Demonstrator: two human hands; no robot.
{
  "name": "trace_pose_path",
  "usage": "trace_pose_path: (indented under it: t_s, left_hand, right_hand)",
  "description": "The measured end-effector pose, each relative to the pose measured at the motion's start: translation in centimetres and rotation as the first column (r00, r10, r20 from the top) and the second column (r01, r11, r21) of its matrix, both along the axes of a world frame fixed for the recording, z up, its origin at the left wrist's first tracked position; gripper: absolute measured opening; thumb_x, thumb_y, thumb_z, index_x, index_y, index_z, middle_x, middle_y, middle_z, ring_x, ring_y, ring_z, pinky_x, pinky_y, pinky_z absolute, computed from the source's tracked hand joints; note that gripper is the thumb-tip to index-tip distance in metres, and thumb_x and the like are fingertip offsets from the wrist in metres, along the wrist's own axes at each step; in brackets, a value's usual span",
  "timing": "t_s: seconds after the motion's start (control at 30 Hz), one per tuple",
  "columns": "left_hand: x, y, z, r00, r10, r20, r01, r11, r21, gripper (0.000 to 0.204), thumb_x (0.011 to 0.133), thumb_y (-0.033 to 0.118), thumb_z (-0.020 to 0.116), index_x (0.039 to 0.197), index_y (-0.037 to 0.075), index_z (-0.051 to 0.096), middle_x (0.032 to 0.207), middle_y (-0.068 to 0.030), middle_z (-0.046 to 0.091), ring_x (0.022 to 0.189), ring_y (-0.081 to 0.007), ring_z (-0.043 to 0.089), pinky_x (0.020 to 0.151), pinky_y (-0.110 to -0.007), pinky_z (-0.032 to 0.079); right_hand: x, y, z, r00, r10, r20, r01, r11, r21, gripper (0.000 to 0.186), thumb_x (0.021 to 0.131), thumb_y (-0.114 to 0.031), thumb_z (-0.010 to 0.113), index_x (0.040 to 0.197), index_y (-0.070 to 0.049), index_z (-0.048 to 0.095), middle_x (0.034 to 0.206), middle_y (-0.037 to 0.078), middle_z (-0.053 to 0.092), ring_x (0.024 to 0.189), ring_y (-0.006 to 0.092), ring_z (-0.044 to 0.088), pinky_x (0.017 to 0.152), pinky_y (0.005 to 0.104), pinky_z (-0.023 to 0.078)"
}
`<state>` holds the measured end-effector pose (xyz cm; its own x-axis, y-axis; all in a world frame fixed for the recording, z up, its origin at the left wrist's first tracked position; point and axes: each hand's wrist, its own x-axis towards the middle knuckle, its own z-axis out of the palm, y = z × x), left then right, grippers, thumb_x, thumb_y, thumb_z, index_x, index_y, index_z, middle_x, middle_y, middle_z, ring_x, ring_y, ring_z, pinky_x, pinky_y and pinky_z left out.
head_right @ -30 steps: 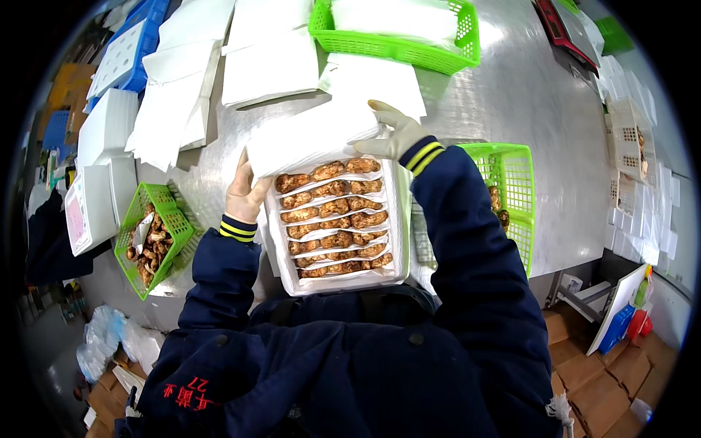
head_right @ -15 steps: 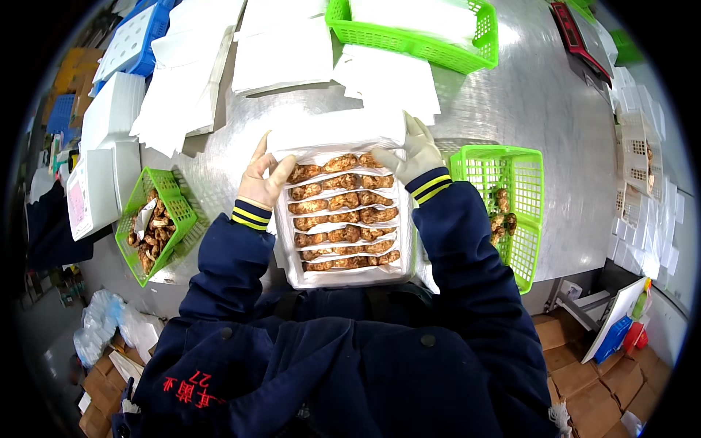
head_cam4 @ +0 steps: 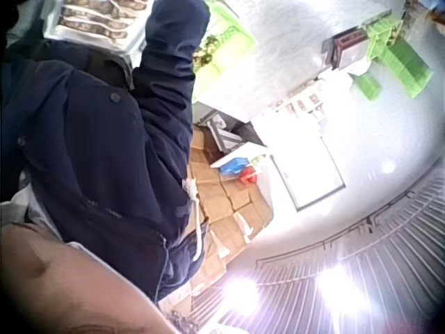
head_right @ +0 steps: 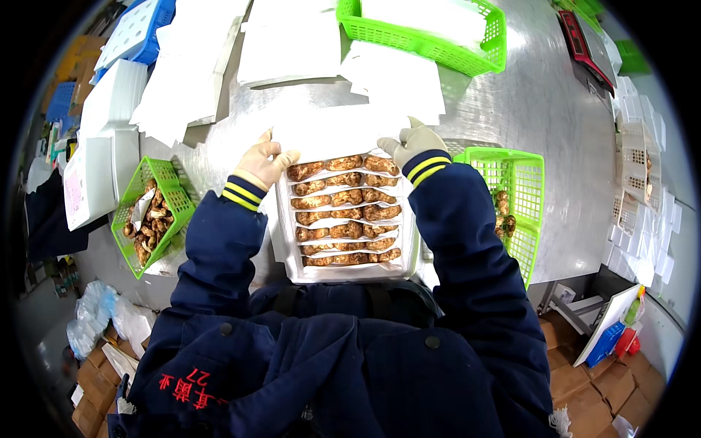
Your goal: The person places cooked food items from a green basket into a white styrofoam container lined with paper. They arrange the items in rows, close the container, and then move to a stack of boxes to retrieve a new container.
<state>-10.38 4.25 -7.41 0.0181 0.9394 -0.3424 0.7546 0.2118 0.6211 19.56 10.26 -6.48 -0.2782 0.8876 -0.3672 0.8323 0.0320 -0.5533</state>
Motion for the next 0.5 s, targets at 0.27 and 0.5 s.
trace_pose_path:
  t_s: [0.27,0.5]
  left_hand:
    - [3.4,2.3,4.2,0.853,-0.211,-0.477,0.094,0.962,-0.257,0.042,0.084,0.048,0.064,0.099,0.011,0.074,0.127,-0.0207,0.058,0.121,-0.0281,0.054,0.1,-0.039,0.043]
    - [2.8,-1.6,4.7,0.96,0.123,-0.253,0.078,0.748,0.659,0.039,0.073,0.013,0.077,0.11,0.009,0.065,0.107,-0.0114,0.065,0.104,-0.0261,0.061,0.091,-0.037,0.05]
  right_hand:
    - [-1.3,2.4,2.6,0.954,0.109,0.279,-0.053,0.978,-0.202,0.053,0.071,-0.041,0.079,0.102,0.001,0.071,0.102,0.022,0.068,0.099,0.0312,0.066,0.09,0.0344,0.048]
    - [-1.9,2.8,3.9,0.96,0.115,0.255,-0.022,0.939,-0.343,0.063,0.068,-0.04,0.083,0.106,0.008,0.066,0.101,0.023,0.068,0.097,0.032,0.066,0.089,0.0343,0.049]
